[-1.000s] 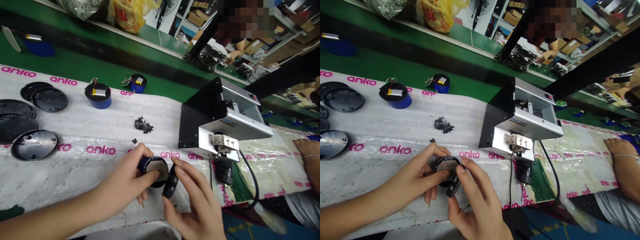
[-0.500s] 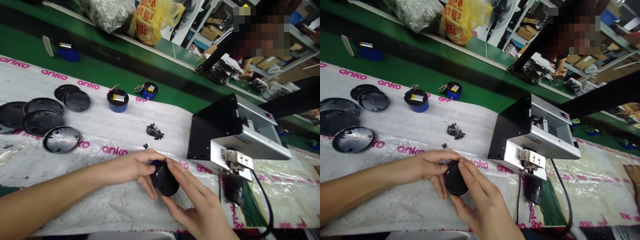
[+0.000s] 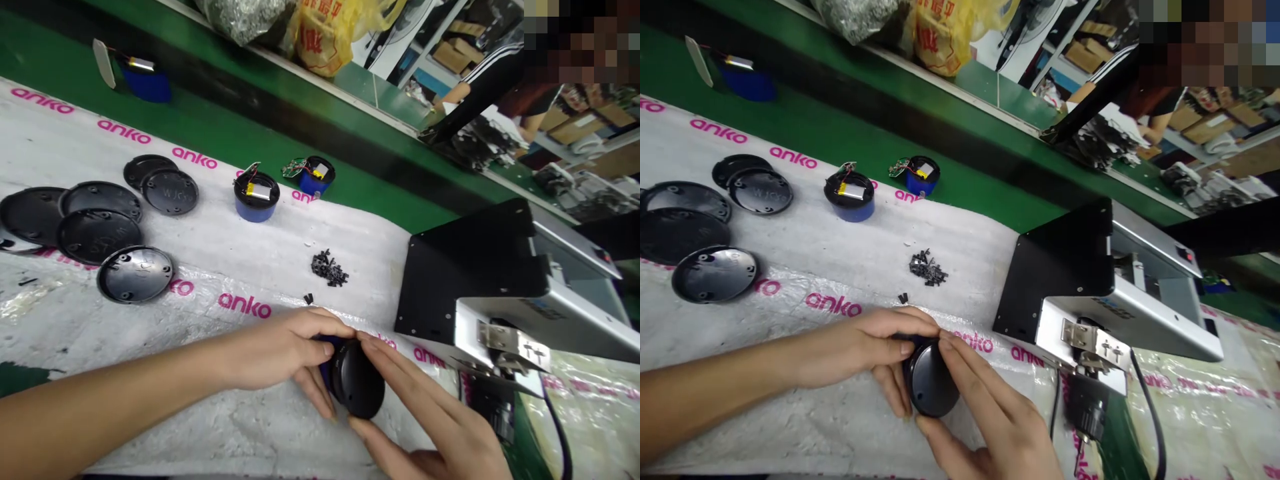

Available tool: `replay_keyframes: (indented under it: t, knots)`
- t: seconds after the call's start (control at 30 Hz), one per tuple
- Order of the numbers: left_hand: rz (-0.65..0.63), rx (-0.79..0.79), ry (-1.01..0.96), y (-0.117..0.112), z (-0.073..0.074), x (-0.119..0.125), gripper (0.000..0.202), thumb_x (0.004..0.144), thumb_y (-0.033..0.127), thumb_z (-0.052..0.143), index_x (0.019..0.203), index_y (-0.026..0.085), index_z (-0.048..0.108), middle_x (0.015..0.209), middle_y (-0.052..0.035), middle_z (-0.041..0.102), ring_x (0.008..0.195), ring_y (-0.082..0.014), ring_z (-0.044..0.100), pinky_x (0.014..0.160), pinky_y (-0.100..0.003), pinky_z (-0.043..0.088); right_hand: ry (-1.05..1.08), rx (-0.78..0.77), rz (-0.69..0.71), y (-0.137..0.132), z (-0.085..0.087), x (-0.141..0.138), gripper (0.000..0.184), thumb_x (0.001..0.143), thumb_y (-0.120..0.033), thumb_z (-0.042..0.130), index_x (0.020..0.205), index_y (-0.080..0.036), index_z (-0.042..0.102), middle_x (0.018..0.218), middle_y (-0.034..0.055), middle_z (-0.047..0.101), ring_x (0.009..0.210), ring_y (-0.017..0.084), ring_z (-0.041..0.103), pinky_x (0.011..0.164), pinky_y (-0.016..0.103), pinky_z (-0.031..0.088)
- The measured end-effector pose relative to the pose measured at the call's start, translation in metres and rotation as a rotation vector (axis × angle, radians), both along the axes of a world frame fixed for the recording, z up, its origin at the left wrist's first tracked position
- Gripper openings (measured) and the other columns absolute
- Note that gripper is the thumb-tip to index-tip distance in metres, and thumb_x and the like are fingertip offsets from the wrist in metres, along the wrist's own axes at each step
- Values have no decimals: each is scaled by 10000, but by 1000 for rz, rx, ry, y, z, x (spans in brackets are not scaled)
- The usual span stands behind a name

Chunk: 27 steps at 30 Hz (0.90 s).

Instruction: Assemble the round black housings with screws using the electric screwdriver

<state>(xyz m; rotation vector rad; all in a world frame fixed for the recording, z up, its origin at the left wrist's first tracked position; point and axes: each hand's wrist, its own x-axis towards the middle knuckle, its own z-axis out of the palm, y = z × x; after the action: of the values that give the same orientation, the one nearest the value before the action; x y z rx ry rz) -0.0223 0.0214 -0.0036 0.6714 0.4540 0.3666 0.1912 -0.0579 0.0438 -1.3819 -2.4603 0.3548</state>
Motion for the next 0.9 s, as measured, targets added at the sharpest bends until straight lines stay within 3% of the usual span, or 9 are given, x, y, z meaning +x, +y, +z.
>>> replay_keyframes:
  t: [0.13, 0.33, 0.5, 0.7, 0.9]
  knots:
    - [-16, 7, 6, 2, 4, 0, 374, 938, 58, 413, 1131, 173, 711, 1246, -74, 462, 650, -98, 722, 608, -219, 600, -54, 24, 56, 2, 2, 1, 665, 898, -180, 648, 1503, -180, 373, 1421, 108, 546, 1163, 237, 651, 1006, 300, 544]
    - [-22, -17, 39, 2, 8, 0, 409, 940, 31, 372, 1167, 157, 689, 1258, -70, 448, 649, -83, 717, 613, -202, 605, -88, 74, -21, -5, -1, -3, 679, 859, -145, 674, 1486, -194, 418, 1418, 94, 552, 1105, 262, 681, 975, 308, 570]
    - [-41, -33, 46, 3, 8, -1, 432, 883, 0, 426, 1207, 159, 664, 1311, -82, 436, 729, -130, 739, 673, -243, 622, -80, 57, -23, -7, -2, -4, 640, 874, -158, 667, 1471, -191, 436, 1406, 90, 562, 1118, 246, 675, 975, 293, 565]
    - [-47, 43, 60, 2, 7, -1, 427, 861, 5, 463, 1204, 181, 647, 1336, -76, 432, 708, -100, 726, 718, -272, 620, -59, 36, -28, -6, -2, -1, 630, 875, -161, 669, 1463, -188, 443, 1407, 105, 561, 1138, 251, 664, 990, 297, 553]
    - [-21, 86, 16, -3, 7, -5, 336, 838, 117, 590, 1168, 175, 618, 1307, -87, 447, 770, -151, 718, 760, -371, 619, -21, -33, -17, -2, 0, -3, 544, 909, -180, 644, 1425, -160, 472, 1412, 132, 553, 1204, 235, 621, 1012, 282, 528]
